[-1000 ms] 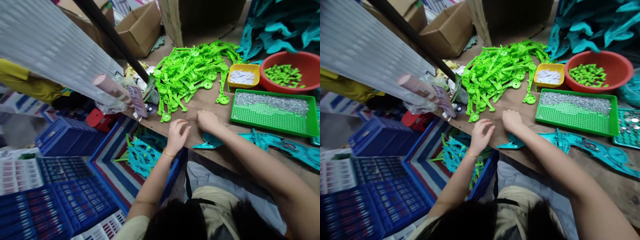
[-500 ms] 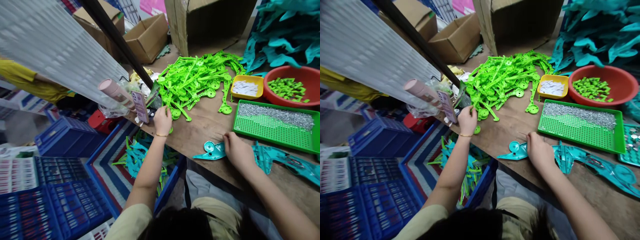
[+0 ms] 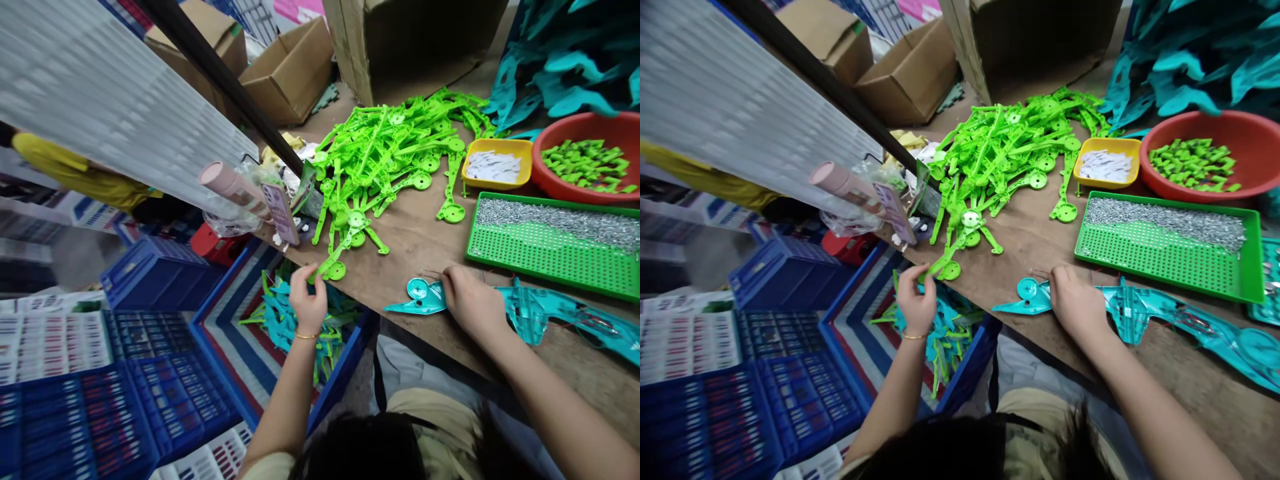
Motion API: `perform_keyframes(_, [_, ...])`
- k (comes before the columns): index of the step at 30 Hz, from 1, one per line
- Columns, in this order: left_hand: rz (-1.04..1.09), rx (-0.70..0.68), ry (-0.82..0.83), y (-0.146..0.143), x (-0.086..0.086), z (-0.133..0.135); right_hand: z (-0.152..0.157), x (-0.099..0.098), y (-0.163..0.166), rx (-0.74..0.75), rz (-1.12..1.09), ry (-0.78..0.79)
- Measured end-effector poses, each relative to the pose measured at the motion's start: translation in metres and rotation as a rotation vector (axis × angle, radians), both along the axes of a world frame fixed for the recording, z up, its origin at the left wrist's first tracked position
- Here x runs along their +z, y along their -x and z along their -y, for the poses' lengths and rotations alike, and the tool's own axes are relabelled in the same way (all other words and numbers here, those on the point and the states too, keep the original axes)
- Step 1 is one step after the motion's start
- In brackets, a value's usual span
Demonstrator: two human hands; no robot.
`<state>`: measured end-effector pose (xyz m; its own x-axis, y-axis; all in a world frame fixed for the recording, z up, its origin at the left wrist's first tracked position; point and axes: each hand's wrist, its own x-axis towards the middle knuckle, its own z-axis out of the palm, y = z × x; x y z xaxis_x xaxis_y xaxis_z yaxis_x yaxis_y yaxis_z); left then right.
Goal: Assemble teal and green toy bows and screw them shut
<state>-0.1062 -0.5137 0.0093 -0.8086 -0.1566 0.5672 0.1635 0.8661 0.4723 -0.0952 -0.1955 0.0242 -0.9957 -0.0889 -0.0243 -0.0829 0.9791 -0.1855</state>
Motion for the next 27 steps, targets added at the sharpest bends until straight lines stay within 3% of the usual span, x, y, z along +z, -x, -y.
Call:
perform_keyframes(3, [0.098, -0.116, 0.08, -0.008, -0.014, -0.008, 0.001, 0.001, 0.001, -0.006, 0.024, -0.003])
perform_keyframes(7, [0.181, -0.255, 0.138, 0.036, -0.023, -0.035, 0.001, 0.002, 0.003, -0.016, 0.026, 0.004])
perform_keyframes(10, [0.213, -0.351, 0.158, 0.075, -0.013, -0.056, -0.001, 0.001, 0.002, -0.006, 0.015, 0.04])
perform_keyframes(12, [0.214, -0.391, 0.165, 0.087, 0.001, -0.063, -0.002, 0.0, 0.002, -0.003, 0.005, 0.065])
perform_keyframes(14, [0.198, -0.399, 0.16, 0.083, 0.016, -0.059, -0.003, 0.0, 0.001, 0.001, 0.003, 0.085])
perform_keyframes(17, [0.227, -0.352, 0.134, 0.063, 0.027, -0.032, -0.003, 0.0, 0.001, -0.005, 0.026, 0.101])
perform_keyframes(22, [0.264, -0.221, 0.151, 0.045, 0.018, 0.021, -0.003, 0.0, 0.002, -0.009, 0.036, 0.105])
perform_keyframes(24, [0.248, -0.205, 0.172, 0.046, 0.012, 0.02, -0.003, 0.0, 0.003, -0.001, 0.034, 0.105])
perform_keyframes(27, [0.264, -0.294, 0.202, 0.046, 0.003, -0.009, -0.003, 0.0, 0.003, -0.009, 0.028, 0.104])
